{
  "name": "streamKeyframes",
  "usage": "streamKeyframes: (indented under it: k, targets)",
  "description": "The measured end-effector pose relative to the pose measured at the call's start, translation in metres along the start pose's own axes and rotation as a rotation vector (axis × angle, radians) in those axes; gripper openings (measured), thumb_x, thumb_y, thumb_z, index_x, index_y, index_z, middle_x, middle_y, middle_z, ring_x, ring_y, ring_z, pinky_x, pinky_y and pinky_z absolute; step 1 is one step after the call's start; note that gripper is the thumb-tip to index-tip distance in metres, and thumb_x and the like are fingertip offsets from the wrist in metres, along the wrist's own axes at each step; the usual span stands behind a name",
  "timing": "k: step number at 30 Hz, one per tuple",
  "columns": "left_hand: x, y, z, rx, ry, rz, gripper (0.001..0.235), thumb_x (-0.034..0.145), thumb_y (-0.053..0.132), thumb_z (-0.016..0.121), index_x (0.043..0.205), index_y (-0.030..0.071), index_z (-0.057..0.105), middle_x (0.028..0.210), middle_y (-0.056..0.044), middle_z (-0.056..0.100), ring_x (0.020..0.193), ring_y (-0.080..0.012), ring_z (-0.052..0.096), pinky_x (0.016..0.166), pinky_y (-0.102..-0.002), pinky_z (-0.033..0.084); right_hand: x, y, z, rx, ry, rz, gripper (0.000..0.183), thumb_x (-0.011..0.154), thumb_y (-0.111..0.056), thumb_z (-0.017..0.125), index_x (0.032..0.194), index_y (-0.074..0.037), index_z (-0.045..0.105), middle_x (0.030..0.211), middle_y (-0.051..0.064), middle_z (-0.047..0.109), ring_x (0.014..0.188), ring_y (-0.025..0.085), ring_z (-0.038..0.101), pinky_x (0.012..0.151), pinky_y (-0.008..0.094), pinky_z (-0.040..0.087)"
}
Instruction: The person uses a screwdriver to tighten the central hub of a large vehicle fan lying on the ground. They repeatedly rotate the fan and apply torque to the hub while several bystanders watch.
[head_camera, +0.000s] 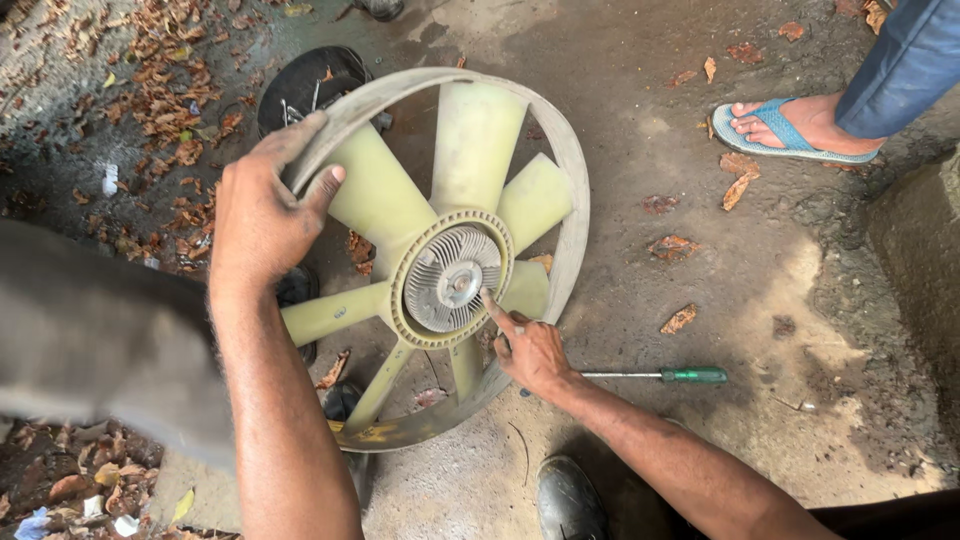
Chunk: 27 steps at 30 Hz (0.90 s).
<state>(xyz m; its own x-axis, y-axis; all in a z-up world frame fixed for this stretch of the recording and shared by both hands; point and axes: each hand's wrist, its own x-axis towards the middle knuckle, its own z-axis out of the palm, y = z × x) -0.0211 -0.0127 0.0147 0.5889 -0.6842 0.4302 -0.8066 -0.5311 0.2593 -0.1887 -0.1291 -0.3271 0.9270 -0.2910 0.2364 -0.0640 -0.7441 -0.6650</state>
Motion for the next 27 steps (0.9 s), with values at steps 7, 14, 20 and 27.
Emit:
streamKeyframes:
  k: [7, 14, 20, 27]
  targets:
    - [-0.007, -0.013, 0.003, 0.008, 0.063, 0.136, 0.050, 0.091, 0.017, 0.083, 0.137, 0.005, 0.069, 0.132, -0.022, 0.068, 0.121, -0.0403, 0.065, 0.104, -0.045, 0.049, -0.009, 0.068, -0.010, 0.059, 0.116, 0.285, 0.025, 0.090, -0.028, 0.076, 0.110, -0.013, 0.077, 0.075, 0.018, 0.074, 0.067, 0.034, 0.071, 0.064, 0.046, 0.058]
    - [-0.010, -0.006, 0.003, 0.010, 0.107, 0.137, 0.047, 0.091, 0.019, 0.084, 0.134, 0.007, 0.071, 0.129, -0.019, 0.070, 0.112, -0.0408, 0.068, 0.097, -0.048, 0.051, -0.032, 0.162, -0.038, -0.311, -0.738, 0.259, 0.026, 0.071, -0.029, 0.082, 0.095, -0.019, 0.082, 0.098, 0.012, 0.078, 0.096, 0.033, 0.074, 0.085, 0.044, 0.058]
    - [-0.010, 0.000, 0.011, 0.040, 0.120, 0.051, 0.051, 0.091, 0.029, 0.085, 0.137, 0.014, 0.071, 0.130, -0.013, 0.071, 0.108, -0.0322, 0.072, 0.099, -0.046, 0.050, -0.073, 0.161, -0.017, -0.629, -0.807, 0.328, 0.043, 0.079, -0.025, 0.082, 0.117, -0.010, 0.070, 0.117, 0.014, 0.072, 0.112, 0.031, 0.071, 0.094, 0.043, 0.059]
    - [-0.015, -0.003, 0.011, -0.001, 0.149, 0.061, 0.048, 0.089, 0.027, 0.083, 0.134, 0.013, 0.072, 0.129, -0.011, 0.072, 0.109, -0.0358, 0.070, 0.093, -0.047, 0.053, -0.085, 0.185, -0.007, -0.673, -0.845, 0.089, 0.029, 0.091, -0.010, 0.064, 0.119, -0.007, 0.069, 0.118, 0.017, 0.073, 0.112, 0.032, 0.071, 0.094, 0.045, 0.058]
